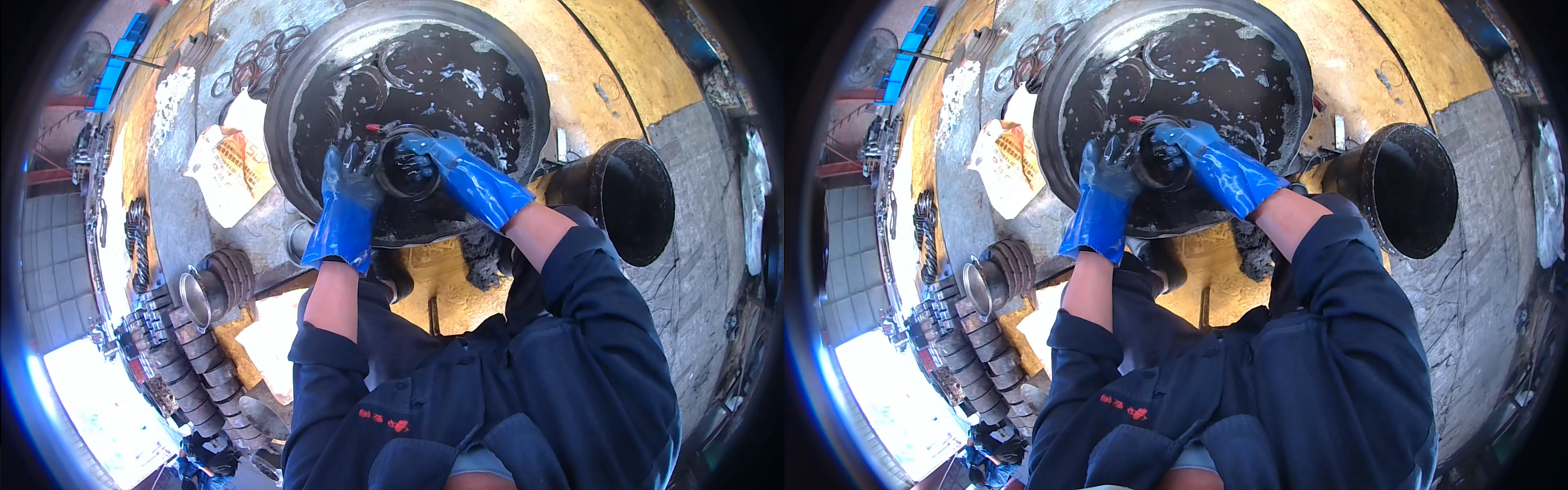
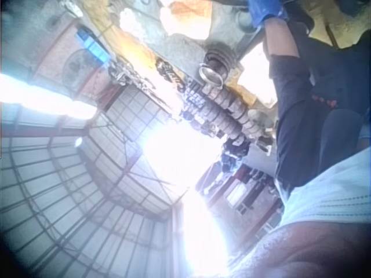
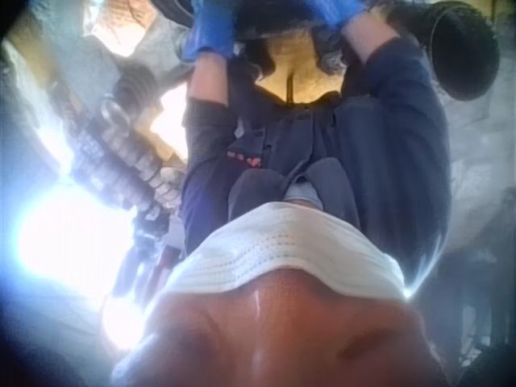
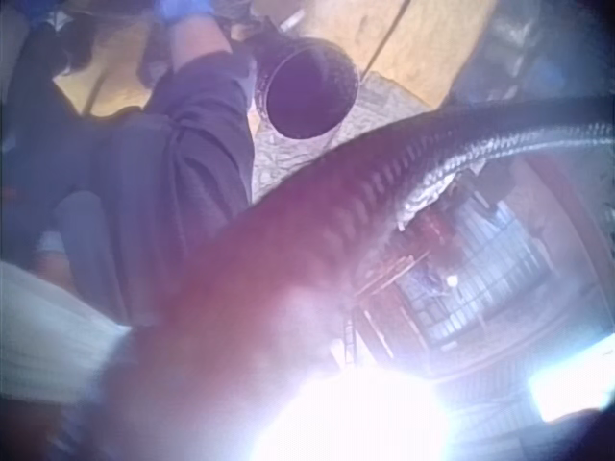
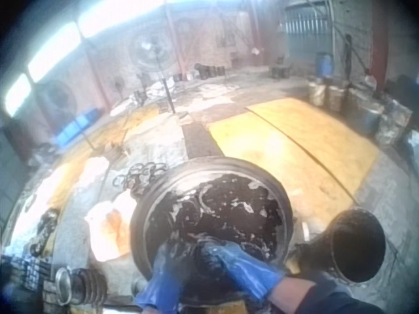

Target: The person washes metal rings in a basin of dark liquid using a brush, then moves some of them to a bucket and continues cleaning parts by hand.

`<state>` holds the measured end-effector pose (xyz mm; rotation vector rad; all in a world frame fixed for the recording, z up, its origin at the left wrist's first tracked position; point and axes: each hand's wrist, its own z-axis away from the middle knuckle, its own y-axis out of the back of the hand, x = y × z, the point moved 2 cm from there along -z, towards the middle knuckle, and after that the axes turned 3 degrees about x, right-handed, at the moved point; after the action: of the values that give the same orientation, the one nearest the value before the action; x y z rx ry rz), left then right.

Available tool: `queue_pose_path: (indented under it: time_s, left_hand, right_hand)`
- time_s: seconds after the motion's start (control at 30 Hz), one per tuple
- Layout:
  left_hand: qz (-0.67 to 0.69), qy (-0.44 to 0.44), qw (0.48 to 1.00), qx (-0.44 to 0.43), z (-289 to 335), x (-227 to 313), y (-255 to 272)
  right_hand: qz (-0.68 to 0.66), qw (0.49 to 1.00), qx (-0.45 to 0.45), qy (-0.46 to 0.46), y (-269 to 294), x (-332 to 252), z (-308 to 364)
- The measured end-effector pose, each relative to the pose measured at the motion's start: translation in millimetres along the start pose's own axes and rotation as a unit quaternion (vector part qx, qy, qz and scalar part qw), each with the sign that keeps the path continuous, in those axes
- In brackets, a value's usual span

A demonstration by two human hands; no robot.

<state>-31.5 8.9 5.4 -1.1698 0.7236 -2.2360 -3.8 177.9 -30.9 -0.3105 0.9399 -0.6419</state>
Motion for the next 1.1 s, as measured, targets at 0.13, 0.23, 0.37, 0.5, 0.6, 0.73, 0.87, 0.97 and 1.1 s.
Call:
queue_pose_path:
  time_s: [0.13, 0.23, 0.37, 0.5, 0.6, 0.73, 0.87, 0.97, 1.1]
  left_hand:
    - [0.057, 0.127, 0.990, -0.009, 1, 12, 6]
    - [0.040, 0.146, 0.988, 0.001, 0, 11, 6]
    - [-0.016, 0.162, 0.986, 0.033, -3, 3, 11]
    - [-0.030, 0.188, 0.980, 0.065, -7, -4, 14]
    - [-0.231, 0.116, 0.966, 0.018, -9, -7, 16]
    - [-0.815, -0.239, 0.472, -0.239, -5, -10, 1]
    - [-0.850, -0.209, 0.428, -0.223, -4, -15, -6]
    - [-0.686, -0.087, 0.715, -0.103, -11, -10, 8]
    - [-0.105, 0.130, 0.978, 0.125, -17, -2, 35]
  right_hand:
    - [0.173, 0.980, 0.095, 0.024, 14, -2, 16]
    - [0.206, 0.971, 0.110, 0.049, 23, -1, 22]
    - [0.380, 0.918, 0.114, 0.024, 26, -3, 10]
    - [0.165, 0.986, 0.036, 0.010, 10, -10, 14]
    - [-0.112, 0.992, -0.060, -0.013, -18, -15, 15]
    - [-0.200, 0.957, -0.208, -0.021, -30, -17, 22]
    - [-0.181, 0.966, -0.178, -0.052, -16, -18, 10]
    - [-0.035, 0.999, -0.006, 0.022, -9, -22, 10]
    - [0.130, 0.990, 0.049, 0.001, -3, -21, 13]
